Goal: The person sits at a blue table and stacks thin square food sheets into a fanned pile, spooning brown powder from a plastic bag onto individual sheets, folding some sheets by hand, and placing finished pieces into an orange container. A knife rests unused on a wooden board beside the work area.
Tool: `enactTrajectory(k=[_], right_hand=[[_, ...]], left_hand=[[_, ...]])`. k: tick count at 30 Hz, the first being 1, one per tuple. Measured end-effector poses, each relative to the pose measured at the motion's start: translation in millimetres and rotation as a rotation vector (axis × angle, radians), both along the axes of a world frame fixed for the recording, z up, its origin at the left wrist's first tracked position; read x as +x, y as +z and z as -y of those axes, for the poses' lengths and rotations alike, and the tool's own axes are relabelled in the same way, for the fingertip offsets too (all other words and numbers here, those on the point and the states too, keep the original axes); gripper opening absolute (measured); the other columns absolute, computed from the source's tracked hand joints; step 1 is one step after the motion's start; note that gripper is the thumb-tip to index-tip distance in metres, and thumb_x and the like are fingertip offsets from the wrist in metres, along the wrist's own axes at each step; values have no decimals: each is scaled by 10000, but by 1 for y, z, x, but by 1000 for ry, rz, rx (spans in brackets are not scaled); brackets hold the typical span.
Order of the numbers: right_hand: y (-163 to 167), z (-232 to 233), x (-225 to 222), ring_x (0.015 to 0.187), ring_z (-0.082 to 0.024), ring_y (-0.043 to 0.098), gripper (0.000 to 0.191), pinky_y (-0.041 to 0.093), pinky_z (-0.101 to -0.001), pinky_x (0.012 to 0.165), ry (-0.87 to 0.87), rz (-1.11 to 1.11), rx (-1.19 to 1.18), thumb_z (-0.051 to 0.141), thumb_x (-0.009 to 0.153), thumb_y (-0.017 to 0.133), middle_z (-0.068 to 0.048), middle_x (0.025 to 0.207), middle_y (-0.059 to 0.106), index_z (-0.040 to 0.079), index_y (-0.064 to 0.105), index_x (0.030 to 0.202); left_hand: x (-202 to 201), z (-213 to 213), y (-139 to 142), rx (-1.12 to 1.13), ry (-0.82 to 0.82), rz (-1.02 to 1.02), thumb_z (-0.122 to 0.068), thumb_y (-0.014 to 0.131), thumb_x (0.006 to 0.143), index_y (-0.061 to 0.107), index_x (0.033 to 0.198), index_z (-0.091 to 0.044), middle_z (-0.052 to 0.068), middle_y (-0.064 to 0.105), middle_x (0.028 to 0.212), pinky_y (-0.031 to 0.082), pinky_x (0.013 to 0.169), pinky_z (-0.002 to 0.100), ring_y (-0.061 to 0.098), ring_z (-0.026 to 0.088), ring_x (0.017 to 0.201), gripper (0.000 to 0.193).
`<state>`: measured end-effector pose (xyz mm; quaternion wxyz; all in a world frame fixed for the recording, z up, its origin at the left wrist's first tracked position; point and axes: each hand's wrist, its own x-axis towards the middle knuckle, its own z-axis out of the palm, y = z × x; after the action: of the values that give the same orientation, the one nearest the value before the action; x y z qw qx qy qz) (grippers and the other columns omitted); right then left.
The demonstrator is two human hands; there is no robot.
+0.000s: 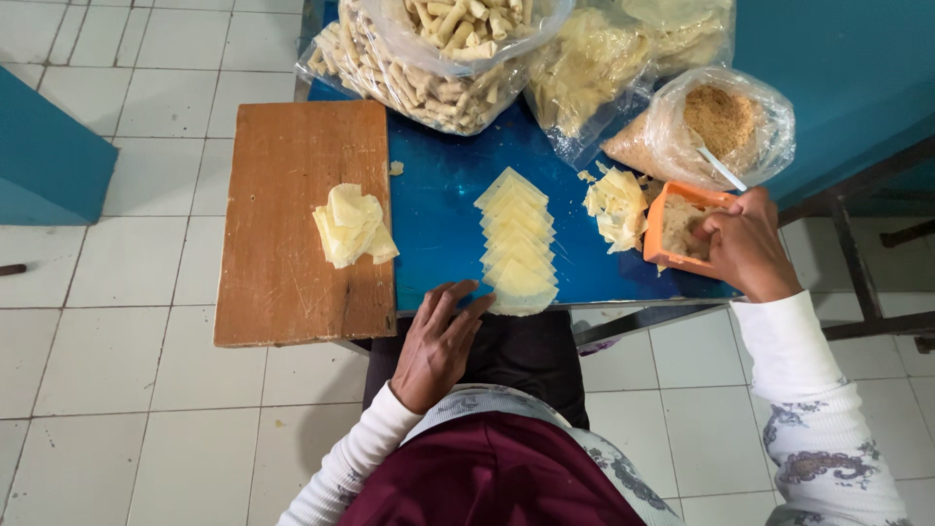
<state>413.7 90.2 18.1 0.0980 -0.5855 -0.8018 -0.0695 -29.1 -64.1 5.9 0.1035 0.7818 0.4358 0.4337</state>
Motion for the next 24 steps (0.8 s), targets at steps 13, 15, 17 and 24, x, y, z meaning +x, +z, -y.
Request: enactTrajectory(k=[13,15,17,24], right_hand=[[53,51,-49,1143,-242,442,484,424,-323,1016,156,-467,29,-133,908,498,-93,1180,394,176,783,1147],[47,60,-90,1028,-197,461,543,439,-282,941,255,-603,-101,-130,889,485,-63,1125,378,199,736,1241],[37,70,-131,966,-209,460,635,412,-293,869,308,-594,-178,-162,831,485,-72,1062,372,214,751,1268],[15,72,-199,971,-246,450,614,426,-329,892,477,-582,-196,-156,828,527,-85,1018,386,184,732,1297]], left_hand=[[12,-5,-11,-4,51,-120,-104,713,926,612,1388,-81,104,548,1473,414,1076,472,492,312,1394,474],[17,-6,-14,-3,69,-175,-174,715,945,591,1415,-84,86,516,1525,365,1092,485,439,286,1444,495],[22,-7,-18,-7,96,-235,-231,693,960,565,1446,-96,75,478,1570,336,1109,495,386,250,1488,520],[29,-14,-33,-40,144,-344,-393,651,991,524,1462,-111,71,422,1610,294,1138,545,301,197,1543,564]])
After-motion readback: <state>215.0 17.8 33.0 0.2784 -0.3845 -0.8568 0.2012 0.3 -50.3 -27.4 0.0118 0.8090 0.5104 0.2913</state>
